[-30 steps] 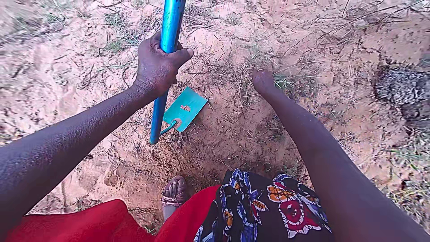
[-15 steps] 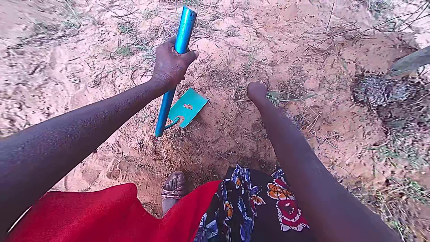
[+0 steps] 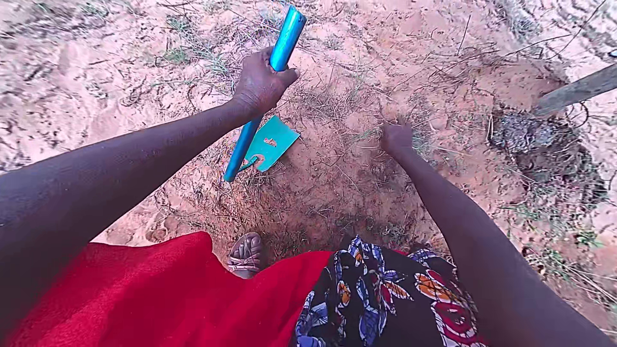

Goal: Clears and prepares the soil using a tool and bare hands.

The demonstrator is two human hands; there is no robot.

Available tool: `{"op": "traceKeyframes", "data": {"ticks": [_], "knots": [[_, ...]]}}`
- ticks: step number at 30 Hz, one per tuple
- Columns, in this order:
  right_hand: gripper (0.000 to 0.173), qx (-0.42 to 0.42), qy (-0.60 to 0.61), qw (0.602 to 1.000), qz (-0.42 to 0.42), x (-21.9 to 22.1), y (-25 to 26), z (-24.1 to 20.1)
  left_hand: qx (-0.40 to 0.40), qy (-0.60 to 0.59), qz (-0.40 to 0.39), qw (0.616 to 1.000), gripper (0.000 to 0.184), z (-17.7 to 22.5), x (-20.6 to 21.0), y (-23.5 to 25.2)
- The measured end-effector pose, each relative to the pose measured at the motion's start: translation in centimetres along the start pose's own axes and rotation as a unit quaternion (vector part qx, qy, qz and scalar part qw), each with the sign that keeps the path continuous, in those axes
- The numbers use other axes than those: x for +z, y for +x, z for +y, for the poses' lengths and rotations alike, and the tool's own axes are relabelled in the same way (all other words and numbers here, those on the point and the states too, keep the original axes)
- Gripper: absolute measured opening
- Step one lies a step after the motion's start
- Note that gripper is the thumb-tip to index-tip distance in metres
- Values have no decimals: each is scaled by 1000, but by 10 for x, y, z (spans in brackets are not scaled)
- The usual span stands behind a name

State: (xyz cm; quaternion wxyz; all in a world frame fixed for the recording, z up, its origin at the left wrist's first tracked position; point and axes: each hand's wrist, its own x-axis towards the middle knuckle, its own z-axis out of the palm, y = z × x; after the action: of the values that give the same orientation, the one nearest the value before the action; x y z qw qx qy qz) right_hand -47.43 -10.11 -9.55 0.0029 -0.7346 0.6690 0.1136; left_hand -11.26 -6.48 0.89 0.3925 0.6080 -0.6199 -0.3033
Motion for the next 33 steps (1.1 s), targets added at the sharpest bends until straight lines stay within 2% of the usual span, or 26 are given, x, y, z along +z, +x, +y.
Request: {"op": "traceKeyframes", "data": {"ticks": [3,7,11,13,16,20,27,33], "knots": [[25,-61,33,995,65,0,31,-15,10,-3,3,1000,21,-2,2,-2],[33,-153,33,981,117,13,79,-37,18,-42,18,999,15,-8,-5,0],[40,-212,-8,970,116,15,117,-53,15,-55,24,998,13,-10,-10,-1],[37,-228,-42,965,121,15,129,-60,16,-54,29,998,13,-9,-9,-2],[34,-146,-29,985,90,18,138,-67,12,-60,31,998,13,-7,-7,-1],[40,-41,-18,998,42,15,137,-79,15,-61,33,997,12,-5,-4,1],[42,-32,-32,999,-4,8,134,-70,23,-65,29,997,12,-5,-3,0],[28,1,-24,999,-46,3,121,-66,19,-45,32,998,13,-5,-3,-1]]}}
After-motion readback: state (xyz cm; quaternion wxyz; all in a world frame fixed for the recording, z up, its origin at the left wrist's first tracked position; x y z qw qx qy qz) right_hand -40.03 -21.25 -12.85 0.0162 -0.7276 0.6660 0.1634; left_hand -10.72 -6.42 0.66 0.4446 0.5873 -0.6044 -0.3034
